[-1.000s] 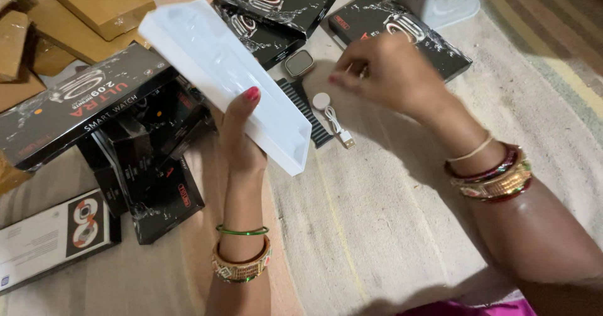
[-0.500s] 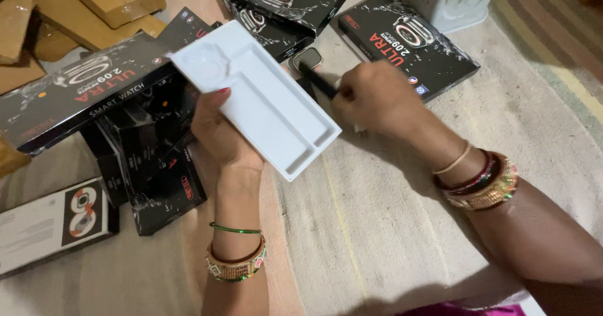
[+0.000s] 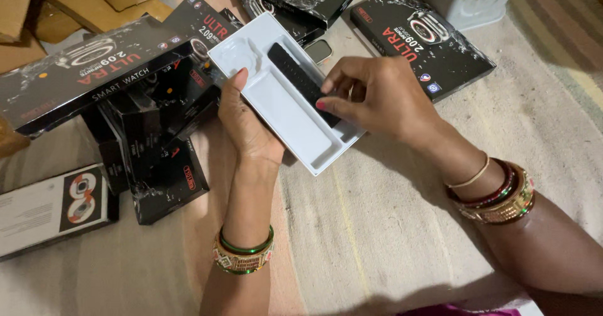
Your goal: The person opens smartwatch boxes, removes the watches and accessories, places them into padded envelopes, and seals the envelopes with tape. The person repeats this process for multiple units.
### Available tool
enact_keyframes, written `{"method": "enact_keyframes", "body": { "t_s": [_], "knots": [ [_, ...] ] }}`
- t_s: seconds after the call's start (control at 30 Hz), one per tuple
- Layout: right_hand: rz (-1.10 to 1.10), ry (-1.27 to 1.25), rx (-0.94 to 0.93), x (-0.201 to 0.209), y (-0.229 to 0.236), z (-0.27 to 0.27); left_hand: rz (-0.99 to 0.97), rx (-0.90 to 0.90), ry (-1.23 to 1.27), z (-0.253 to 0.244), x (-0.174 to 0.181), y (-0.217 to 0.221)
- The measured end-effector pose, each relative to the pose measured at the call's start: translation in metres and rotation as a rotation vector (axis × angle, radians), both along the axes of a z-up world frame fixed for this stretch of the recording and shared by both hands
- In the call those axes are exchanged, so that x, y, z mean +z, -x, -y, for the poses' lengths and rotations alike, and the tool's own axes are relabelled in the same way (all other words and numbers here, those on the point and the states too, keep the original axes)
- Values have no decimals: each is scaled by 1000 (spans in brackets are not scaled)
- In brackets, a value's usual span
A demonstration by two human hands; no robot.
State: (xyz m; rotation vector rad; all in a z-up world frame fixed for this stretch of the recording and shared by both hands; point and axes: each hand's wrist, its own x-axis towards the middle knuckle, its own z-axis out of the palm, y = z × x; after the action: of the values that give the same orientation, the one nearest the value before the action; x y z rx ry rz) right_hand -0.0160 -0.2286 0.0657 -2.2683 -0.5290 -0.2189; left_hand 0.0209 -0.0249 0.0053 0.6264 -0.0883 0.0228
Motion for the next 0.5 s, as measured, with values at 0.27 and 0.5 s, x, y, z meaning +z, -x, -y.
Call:
{"method": "enact_keyframes", "body": {
  "t_s": [0.27, 0.5],
  "knots": [
    [175, -29, -125, -8, -15, 16, -59, 191, -153, -12, 11, 2],
    [-61, 96, -115, -23, -16, 9, 61, 168, 76, -43, 21, -2]
  ]
}}
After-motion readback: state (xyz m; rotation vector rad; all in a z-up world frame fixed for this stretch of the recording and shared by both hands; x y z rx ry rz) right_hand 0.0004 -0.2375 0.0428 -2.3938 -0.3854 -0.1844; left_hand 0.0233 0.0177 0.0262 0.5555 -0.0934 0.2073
